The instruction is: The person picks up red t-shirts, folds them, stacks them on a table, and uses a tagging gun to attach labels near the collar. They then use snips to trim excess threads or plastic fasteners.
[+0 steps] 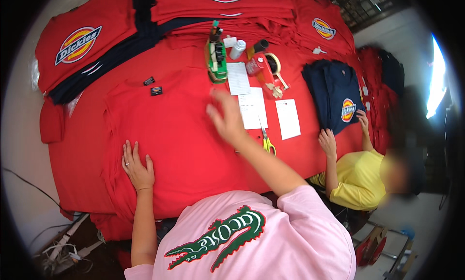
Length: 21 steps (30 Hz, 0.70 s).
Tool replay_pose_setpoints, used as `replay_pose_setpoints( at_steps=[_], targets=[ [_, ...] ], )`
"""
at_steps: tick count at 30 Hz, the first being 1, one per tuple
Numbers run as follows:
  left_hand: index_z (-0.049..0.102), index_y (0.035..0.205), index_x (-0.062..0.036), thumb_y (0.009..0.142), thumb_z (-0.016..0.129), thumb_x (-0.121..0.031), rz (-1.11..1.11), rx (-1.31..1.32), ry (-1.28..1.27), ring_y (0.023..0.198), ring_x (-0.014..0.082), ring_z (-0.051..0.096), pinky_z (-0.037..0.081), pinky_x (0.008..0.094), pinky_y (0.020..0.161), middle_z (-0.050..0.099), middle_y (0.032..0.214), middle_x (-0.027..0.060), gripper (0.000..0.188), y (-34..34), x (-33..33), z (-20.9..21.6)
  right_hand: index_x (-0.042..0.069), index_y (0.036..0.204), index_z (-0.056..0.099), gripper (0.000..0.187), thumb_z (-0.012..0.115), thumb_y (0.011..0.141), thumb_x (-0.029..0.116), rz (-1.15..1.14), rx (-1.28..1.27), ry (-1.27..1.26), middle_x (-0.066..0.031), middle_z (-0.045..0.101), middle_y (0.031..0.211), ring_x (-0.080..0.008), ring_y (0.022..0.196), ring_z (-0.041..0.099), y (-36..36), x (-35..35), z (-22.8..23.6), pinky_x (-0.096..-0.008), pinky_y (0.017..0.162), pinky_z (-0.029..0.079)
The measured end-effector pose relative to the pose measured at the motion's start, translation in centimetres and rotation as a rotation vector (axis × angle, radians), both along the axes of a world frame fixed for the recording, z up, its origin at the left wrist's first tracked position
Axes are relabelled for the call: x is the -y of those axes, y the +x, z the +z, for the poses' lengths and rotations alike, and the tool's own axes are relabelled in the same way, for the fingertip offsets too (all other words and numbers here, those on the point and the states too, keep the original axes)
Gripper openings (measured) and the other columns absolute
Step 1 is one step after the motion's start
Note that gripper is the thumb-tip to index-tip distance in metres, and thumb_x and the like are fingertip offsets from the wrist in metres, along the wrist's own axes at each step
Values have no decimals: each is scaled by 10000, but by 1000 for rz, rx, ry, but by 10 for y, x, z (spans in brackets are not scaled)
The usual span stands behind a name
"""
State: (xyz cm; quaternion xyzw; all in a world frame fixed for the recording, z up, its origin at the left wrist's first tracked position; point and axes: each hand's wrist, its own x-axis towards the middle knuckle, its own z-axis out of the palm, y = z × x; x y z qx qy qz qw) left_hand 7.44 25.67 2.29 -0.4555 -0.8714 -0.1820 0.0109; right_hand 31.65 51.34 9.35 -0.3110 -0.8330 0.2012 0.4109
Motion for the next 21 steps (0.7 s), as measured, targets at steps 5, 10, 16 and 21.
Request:
replay_pose_setpoints(
  at_steps=[5, 10, 16, 21],
  targets=[
    [496, 1571, -82, 1002, 597, -255, -30, -34, 24, 1601, 329, 299, 210, 536, 1283, 339, 1731, 140, 603, 1, -4, 0, 114, 1533, 511, 615, 711, 990, 324, 158, 432, -220, -157, 416, 1641, -334, 1475, 433, 127, 128, -37, -538, 1215, 283],
    [489, 1575, -86, 1016, 606, -234, -32, -39, 27, 1602, 327, 296, 223, 535, 1280, 342, 1728, 136, 591, 2, -4, -3, 146, 1667, 363, 762, 586, 1032, 504, 170, 849, -92, -147, 231, 1771, -297, 1636, 230, 201, 167, -67, -539, 1286, 180],
    [488, 1575, -93, 1025, 605, -218, -29, -65, 14, 1603, 323, 293, 229, 527, 1281, 341, 1728, 133, 576, 5, -4, -6, 129, 1654, 374, 744, 585, 1028, 472, 176, 831, -120, -152, 257, 1760, -298, 1626, 254, 203, 164, -61, -538, 1285, 207],
    [494, 1569, -96, 996, 636, -230, -16, -83, 9, 1601, 324, 299, 241, 529, 1274, 347, 1724, 141, 605, 0, 1, -9, 129, 1620, 433, 710, 632, 1005, 424, 160, 747, -125, -151, 325, 1731, -305, 1597, 315, 202, 164, -62, -526, 1276, 231]
  ],
)
